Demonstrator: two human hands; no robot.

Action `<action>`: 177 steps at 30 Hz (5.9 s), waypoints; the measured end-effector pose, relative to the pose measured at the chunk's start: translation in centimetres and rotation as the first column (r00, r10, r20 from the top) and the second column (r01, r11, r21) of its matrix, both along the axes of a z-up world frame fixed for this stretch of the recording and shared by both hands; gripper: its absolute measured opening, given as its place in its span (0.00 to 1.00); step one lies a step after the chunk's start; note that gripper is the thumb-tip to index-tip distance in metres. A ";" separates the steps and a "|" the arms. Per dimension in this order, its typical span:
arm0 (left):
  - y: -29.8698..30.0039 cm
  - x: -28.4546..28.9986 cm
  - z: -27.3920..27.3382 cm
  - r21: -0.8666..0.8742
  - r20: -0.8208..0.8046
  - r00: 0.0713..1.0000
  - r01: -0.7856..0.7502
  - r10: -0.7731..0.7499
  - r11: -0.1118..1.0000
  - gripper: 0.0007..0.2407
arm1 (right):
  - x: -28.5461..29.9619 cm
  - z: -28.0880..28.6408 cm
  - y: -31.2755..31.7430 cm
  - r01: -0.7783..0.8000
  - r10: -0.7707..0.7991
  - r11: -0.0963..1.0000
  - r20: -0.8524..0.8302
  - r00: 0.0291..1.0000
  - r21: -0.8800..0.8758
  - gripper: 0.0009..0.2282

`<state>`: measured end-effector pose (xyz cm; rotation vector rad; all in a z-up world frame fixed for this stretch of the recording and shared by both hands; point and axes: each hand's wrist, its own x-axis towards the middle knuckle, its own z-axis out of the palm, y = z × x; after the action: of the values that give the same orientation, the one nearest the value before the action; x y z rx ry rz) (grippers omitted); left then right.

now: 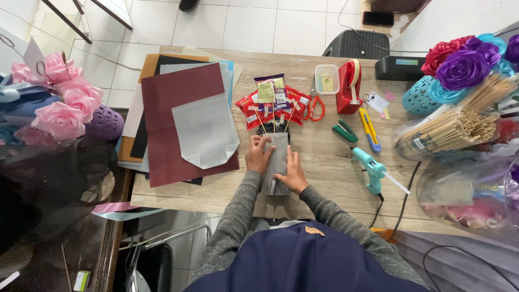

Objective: The person wraps a rectangular cardboard box with gray paper using a hot glue gun. They apply glue to the paper edges, fold the paper around the box, and press it down to secure the wrapping. The person then places several snack packets on top of the wrapped box.

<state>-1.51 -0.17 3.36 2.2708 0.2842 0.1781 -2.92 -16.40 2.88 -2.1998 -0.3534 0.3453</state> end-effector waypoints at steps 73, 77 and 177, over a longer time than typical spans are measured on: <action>4.5 0.8 -2.5 0.261 -0.096 0.872 0.488 -0.480 0.833 0.56 | 8.5 6.5 -4.5 -0.282 0.289 0.956 0.094 0.953 -0.081 0.09; 4.6 0.7 -1.9 0.255 -0.081 0.872 0.486 -0.483 0.836 0.56 | 8.6 6.6 -4.5 -0.281 0.293 0.953 0.114 0.949 -0.116 0.12; 1.5 -0.3 -2.5 0.412 0.044 0.940 0.293 -0.340 0.863 0.32 | 3.9 -2.1 -0.2 0.396 -0.347 0.886 -0.220 0.912 0.244 0.21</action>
<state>-1.82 1.35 0.87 2.6617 -0.2126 0.2087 1.03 -16.56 0.80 -1.8852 0.1148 0.2495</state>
